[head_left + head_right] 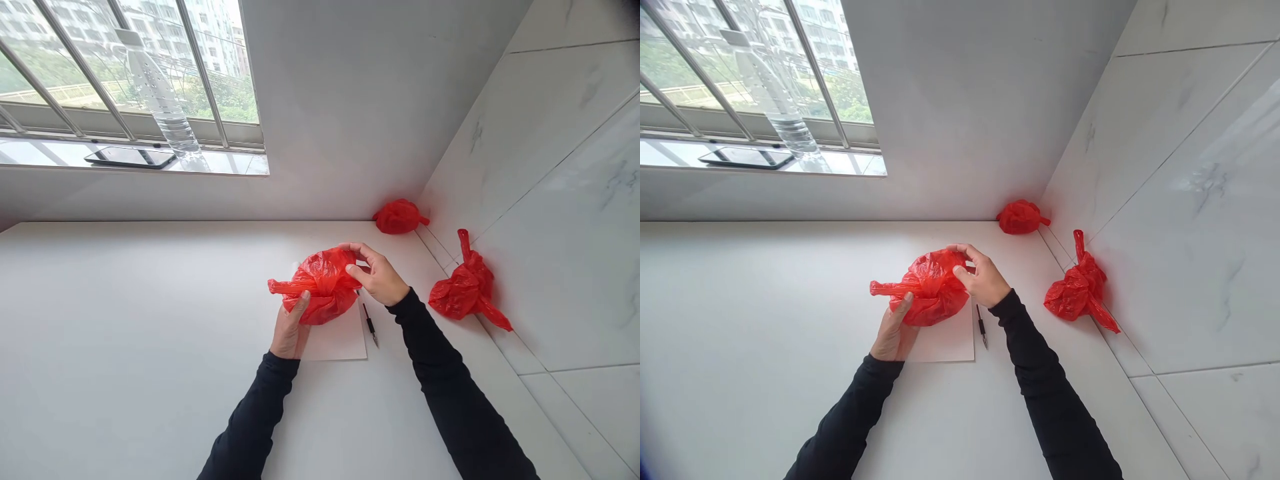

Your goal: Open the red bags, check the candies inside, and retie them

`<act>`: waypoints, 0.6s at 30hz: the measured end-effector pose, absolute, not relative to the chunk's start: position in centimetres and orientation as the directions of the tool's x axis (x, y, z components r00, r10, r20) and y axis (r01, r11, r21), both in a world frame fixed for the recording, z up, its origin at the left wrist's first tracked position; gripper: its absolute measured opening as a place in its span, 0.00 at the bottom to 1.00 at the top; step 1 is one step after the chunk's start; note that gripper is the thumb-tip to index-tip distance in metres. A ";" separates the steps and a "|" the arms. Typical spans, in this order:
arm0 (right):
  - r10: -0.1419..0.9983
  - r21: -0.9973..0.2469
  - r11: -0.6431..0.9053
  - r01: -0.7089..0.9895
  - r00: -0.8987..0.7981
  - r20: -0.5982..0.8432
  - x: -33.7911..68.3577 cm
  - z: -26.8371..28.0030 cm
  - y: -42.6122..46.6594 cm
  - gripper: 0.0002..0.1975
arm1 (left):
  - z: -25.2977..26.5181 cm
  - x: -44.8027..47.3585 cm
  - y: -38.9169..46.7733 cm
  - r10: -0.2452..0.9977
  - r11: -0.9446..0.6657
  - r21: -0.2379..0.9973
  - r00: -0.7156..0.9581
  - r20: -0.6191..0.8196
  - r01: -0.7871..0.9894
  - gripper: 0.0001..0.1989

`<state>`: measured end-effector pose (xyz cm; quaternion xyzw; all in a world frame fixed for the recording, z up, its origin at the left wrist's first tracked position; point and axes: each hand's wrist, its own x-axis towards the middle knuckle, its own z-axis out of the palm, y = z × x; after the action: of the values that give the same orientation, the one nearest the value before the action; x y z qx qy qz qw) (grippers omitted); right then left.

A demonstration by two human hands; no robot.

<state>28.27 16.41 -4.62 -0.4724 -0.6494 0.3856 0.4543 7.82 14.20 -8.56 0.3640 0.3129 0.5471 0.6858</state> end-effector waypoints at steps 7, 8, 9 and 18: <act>0.976 -0.844 0.043 0.534 -0.202 -0.078 31.1 -5.3 16.4 0.32 | -9.2 7.4 14.6 0.983 0.056 0.942 0.183 0.006 -0.330 0.24; 0.973 -0.835 0.034 0.549 -0.211 -0.099 31.5 -5.1 16.3 0.35 | -9.2 7.4 14.6 0.983 0.049 0.953 0.181 0.007 -0.300 0.24; 0.965 -0.823 0.029 0.568 -0.230 -0.125 31.8 -4.8 16.1 0.38 | -9.0 7.4 14.5 0.984 0.043 0.962 0.180 0.006 -0.269 0.24; 0.953 -0.798 0.115 0.592 -0.292 -0.079 32.1 -3.3 16.0 0.29 | -4.6 5.7 12.3 0.979 0.086 0.963 0.157 -0.129 0.254 0.22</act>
<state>32.14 16.01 -3.28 -0.5456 -0.7080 0.3804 0.2376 5.75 12.29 -4.59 0.5714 0.5394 0.3612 0.5020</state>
